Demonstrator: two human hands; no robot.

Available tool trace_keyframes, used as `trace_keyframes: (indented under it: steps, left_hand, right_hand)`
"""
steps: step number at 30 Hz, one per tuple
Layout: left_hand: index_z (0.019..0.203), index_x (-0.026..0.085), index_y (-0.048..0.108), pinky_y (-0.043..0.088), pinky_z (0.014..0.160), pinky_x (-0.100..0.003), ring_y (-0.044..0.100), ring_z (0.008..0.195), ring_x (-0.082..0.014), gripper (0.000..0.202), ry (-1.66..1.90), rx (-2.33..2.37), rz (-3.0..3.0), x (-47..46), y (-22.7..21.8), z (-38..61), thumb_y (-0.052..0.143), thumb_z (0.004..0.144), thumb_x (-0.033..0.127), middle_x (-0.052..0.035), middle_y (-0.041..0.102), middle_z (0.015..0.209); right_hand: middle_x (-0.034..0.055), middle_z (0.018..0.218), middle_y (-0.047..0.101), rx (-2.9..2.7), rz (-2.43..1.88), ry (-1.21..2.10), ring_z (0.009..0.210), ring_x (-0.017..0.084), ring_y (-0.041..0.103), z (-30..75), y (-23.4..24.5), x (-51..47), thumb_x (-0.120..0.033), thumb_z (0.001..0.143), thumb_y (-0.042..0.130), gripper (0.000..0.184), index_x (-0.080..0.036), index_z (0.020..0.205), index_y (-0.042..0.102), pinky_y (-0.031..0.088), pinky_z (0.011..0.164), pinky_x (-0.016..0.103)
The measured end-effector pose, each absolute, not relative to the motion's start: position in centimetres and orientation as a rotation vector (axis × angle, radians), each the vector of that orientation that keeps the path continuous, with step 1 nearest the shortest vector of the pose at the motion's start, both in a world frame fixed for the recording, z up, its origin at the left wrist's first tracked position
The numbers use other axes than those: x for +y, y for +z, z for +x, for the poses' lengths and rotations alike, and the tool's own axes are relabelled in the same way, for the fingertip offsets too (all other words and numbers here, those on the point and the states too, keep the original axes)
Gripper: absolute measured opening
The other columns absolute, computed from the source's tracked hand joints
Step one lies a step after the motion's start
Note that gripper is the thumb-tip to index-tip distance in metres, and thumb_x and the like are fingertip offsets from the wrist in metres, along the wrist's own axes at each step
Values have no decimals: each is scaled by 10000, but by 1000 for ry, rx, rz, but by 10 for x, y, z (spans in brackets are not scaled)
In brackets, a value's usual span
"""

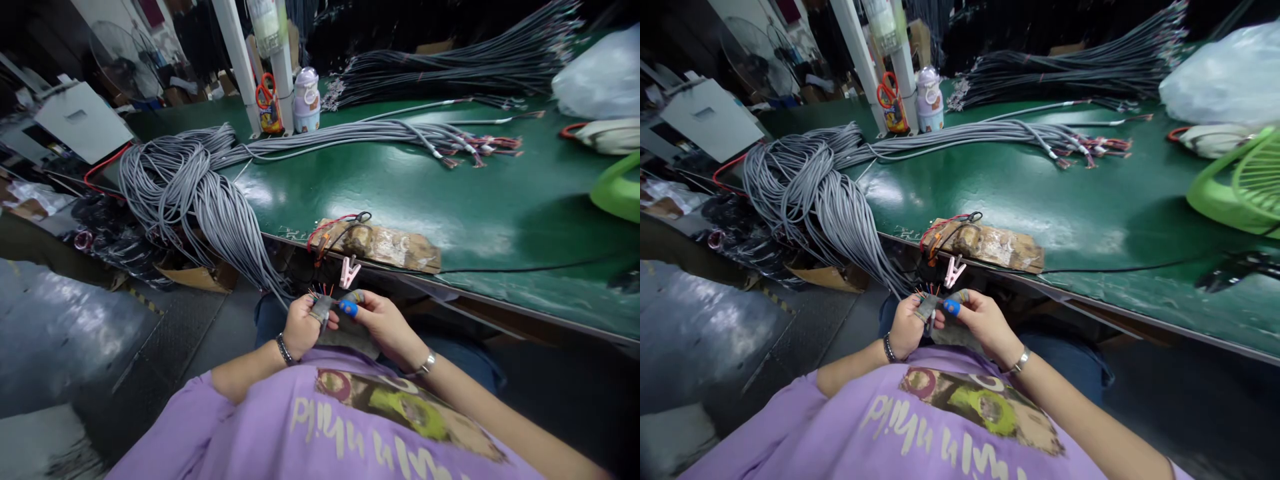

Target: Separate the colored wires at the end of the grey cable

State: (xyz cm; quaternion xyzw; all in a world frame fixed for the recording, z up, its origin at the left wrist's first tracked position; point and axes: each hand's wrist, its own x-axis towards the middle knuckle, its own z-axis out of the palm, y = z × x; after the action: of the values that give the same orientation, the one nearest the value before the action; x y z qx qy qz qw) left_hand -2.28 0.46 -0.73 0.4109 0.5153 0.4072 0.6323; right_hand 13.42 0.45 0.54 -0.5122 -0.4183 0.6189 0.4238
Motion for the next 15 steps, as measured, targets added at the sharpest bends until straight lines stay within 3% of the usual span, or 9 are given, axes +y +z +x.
trace_keyframes:
  steps: [15]
  left_hand:
    - [790, 139, 585, 466, 498, -234, 602, 495, -130, 474, 909, 1153, 948, 0, -9, -22, 692, 701, 593, -32, 651, 626]
  right_hand:
    - [-13, 628, 528, -988, -1261, 1539, 583, 111, 417, 133, 7, 6, -543, 598, 783, 423, -180, 678, 582, 376, 567, 270]
